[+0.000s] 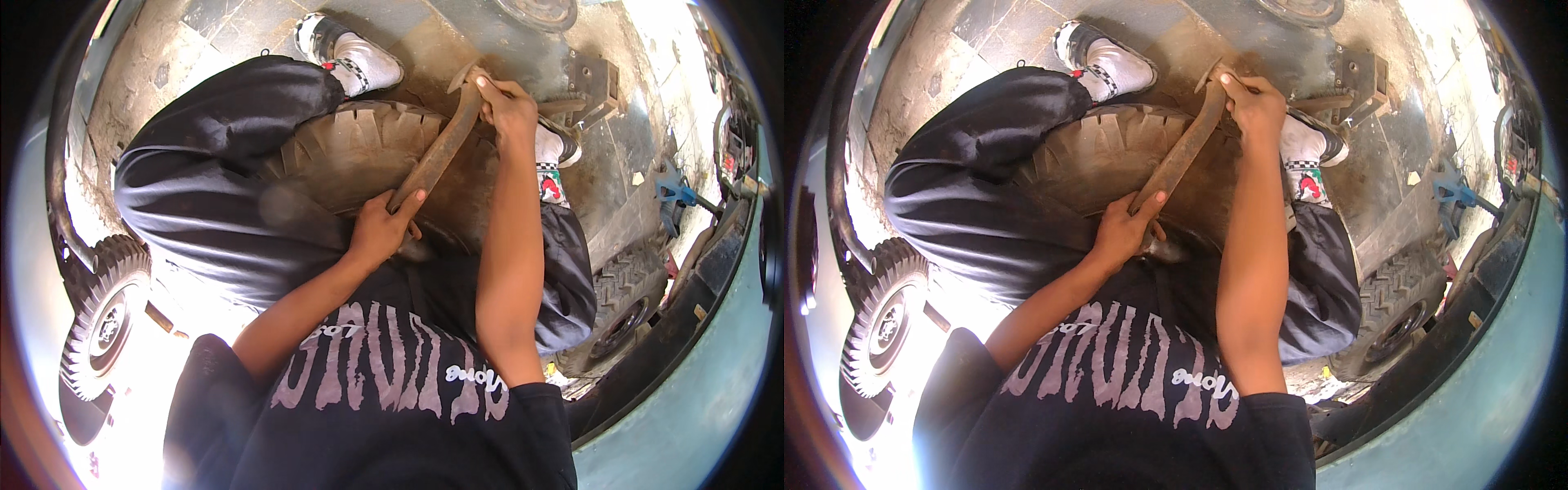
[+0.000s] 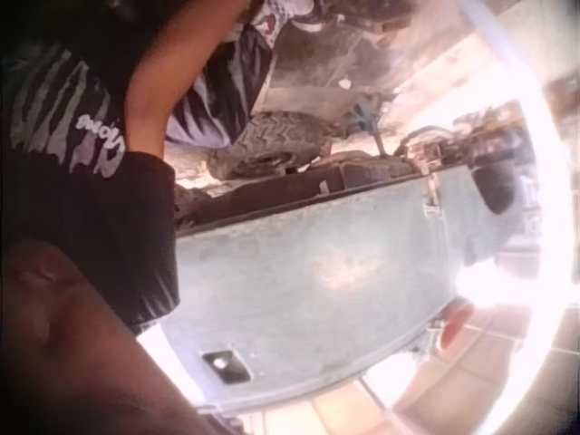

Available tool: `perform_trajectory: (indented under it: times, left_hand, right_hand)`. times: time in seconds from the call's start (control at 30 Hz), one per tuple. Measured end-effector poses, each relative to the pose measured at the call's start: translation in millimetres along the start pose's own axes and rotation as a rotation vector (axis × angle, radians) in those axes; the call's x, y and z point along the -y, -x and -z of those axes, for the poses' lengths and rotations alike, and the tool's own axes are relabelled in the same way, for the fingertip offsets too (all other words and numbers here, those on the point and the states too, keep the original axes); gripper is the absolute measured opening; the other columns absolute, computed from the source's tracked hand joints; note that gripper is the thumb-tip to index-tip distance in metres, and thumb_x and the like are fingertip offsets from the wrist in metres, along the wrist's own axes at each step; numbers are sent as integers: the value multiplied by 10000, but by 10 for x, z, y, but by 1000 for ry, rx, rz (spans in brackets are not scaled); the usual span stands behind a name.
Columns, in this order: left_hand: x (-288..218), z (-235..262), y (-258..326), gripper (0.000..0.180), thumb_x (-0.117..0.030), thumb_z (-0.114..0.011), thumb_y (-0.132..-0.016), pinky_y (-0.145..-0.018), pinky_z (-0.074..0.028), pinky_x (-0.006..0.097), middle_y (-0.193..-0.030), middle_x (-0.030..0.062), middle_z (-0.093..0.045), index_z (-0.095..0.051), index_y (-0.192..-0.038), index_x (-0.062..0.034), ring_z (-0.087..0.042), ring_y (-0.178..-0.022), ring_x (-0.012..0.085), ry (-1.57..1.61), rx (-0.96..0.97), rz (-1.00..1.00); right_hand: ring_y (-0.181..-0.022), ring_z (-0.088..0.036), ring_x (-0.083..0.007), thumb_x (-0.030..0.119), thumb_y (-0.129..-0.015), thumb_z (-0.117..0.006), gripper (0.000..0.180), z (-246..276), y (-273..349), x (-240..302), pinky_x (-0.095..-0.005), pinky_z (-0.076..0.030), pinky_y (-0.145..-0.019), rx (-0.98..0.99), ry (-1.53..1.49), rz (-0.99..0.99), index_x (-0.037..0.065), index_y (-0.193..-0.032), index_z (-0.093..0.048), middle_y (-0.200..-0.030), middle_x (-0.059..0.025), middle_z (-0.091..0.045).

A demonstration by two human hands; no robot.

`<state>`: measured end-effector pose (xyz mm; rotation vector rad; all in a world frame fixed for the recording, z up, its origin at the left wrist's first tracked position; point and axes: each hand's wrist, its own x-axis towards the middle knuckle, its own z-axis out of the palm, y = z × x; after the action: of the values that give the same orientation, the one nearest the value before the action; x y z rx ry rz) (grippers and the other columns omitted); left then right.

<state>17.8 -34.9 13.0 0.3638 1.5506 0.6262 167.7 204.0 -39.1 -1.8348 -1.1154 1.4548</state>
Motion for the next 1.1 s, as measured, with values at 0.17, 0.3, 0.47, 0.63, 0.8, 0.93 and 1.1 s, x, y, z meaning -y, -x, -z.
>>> perform_trajectory:
  times: [0.17, 0.3, 0.47, 0.63, 0.8, 0.93, 1.1]
  left_hand:
    - [155, -23, -43, 672, -599, -696, -1002, -661, -554, 341, -692, 127, -728, -735, -1122, 61, -755, -655, 208, -35, -41, -117]
    - [43, -25, 14, 658, -560, -702, -1015, -696, -535, 336, -750, 130, -737, -729, -1167, 80, -752, -679, 193, -67, -44, -89]
    - [1, -51, 33, 605, -512, -719, -1019, -696, -543, 335, -769, 132, -747, -731, -1171, 74, -762, -688, 193, -119, -39, -58]
    - [45, -52, 0, 572, -490, -722, -1021, -693, -547, 334, -767, 124, -750, -736, -1174, 61, -762, -676, 195, -52, -56, -70]
    - [48, -59, 4, 567, -491, -727, -1014, -700, -550, 339, -749, 122, -747, -737, -1161, 56, -750, -661, 202, -55, -57, -81]
    - [-37, -42, 50, 602, -497, -764, -986, -648, -582, 366, -692, 168, -728, -713, -1060, 98, -776, -650, 231, -110, -93, -121]
    - [-15, -65, 35, 619, -527, -740, -993, -701, -552, 329, -712, 126, -739, -732, -1148, 72, -748, -661, 202, -98, -65, -50]
  right_hand:
    - [-563, -585, -106, 201, -871, -928, 282, 102, 713, -7, -283, -446, -534, -2, 265, 27, -20, -963, -778, -704, -39, -671]
    - [-562, -580, -106, 193, -865, -930, 279, 103, 738, -130, -283, -434, -529, -24, 151, -27, -20, -947, -771, -690, -32, -662]
    - [-574, -518, -81, 199, -886, -922, 278, 30, 136, 65, -252, -351, -499, 25, 83, -23, -10, -975, -762, -715, 1, -624]
    - [-566, -561, -103, 214, -873, -929, 292, 88, 176, -57, -276, -416, -515, 61, 88, -34, -16, -953, -768, -711, -37, -666]
    - [-548, -572, -112, 231, -872, -929, 293, 69, 829, -75, -294, -445, -533, -82, 223, 12, -10, -913, -769, -689, -43, -674]
    - [-568, -554, -113, 221, -862, -932, 300, -10, 408, -159, -303, -433, -541, -122, 91, 132, -24, -916, -768, -700, -29, -665]
    - [-639, -601, -143, 248, -861, -929, 317, -89, -60, -35, -326, -487, -630, -103, 119, 79, -17, -955, -782, -770, -73, -709]
